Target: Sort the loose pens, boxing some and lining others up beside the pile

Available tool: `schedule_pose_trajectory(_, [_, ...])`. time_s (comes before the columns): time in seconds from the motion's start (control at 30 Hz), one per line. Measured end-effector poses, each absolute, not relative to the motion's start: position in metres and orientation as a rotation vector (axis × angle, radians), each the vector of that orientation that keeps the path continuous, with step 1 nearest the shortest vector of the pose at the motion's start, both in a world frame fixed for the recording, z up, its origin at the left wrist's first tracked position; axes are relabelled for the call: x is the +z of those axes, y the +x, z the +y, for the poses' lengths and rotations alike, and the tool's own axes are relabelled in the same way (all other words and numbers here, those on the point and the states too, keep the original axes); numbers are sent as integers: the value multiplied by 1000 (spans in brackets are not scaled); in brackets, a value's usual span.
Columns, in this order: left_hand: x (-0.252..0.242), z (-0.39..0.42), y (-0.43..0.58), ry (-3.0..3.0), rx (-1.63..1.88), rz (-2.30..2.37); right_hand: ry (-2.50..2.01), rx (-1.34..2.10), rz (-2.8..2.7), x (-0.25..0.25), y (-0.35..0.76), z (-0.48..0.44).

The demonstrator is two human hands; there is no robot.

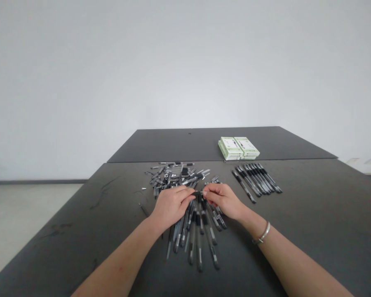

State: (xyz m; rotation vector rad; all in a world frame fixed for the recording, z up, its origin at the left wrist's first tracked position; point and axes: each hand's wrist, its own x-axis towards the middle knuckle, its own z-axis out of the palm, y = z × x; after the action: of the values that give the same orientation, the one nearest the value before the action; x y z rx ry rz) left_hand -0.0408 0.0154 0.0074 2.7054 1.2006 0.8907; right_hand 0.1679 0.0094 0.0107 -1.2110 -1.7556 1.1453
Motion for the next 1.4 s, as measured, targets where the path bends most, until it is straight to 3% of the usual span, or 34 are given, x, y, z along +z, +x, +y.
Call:
schedule_pose_trajectory(0.17, [6,19,-41,2558,919,1268,-1177,1136,-1674,13,171,15])
schedule_pose_trajectory(0.37, [6,31,-45,1975,1093,1231,-1304,920,-1324,13,198,33])
schedule_pose_trajectory(0.6, [11,31,-40,1292,1084,930,-1648,545,-1568,6,219,43])
schedule_pose_trajectory(0.97, [9,33,-40,1230,1157,934,-1477,539,-2211,6,182,18])
schedule_pose_trajectory(1.4, [8,34,-41,1230,1175,942,-1395,556,-2404,7,175,9])
